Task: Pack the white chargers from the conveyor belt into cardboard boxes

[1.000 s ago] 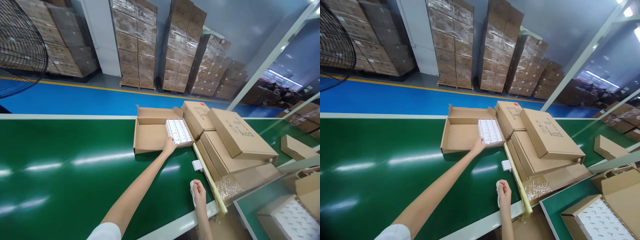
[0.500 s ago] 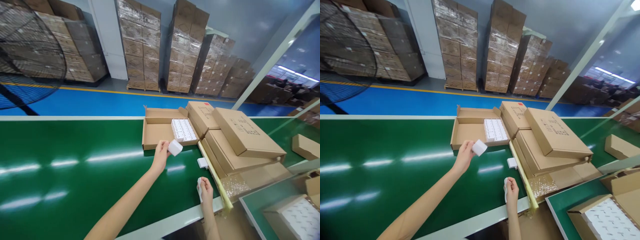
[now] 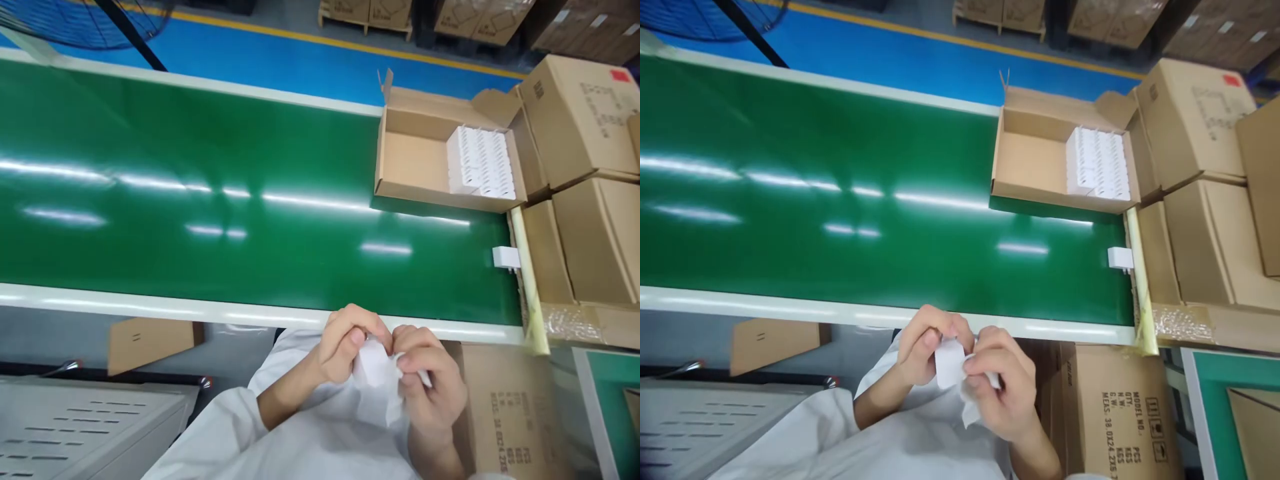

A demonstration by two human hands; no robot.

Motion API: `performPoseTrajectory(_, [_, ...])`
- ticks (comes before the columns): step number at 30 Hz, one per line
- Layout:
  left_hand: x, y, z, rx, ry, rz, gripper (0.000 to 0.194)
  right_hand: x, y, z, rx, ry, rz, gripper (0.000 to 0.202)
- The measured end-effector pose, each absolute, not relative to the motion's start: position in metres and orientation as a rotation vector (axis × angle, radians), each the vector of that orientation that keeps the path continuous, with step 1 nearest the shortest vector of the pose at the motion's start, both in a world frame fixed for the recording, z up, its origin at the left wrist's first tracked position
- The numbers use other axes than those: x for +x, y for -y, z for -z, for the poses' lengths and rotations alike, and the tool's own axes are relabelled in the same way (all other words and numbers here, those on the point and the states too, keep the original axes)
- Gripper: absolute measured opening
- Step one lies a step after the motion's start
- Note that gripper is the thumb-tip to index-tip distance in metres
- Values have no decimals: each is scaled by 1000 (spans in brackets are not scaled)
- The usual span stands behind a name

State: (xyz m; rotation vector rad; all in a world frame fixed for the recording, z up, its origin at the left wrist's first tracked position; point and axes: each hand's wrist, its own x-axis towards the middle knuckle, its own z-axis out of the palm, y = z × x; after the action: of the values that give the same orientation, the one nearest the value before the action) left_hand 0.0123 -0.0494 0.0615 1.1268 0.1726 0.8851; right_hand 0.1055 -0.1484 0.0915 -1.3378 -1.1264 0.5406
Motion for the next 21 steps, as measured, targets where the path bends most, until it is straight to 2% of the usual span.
performPoseTrajectory(10, [0,35,-58,1387,-97,-952,24,113,147,-103,-1359,1499,-727,7])
performPoseTrajectory(21, [-4,33,-70,1475,-139,-972,22,104,149,-107,-1454,1465,-547,19])
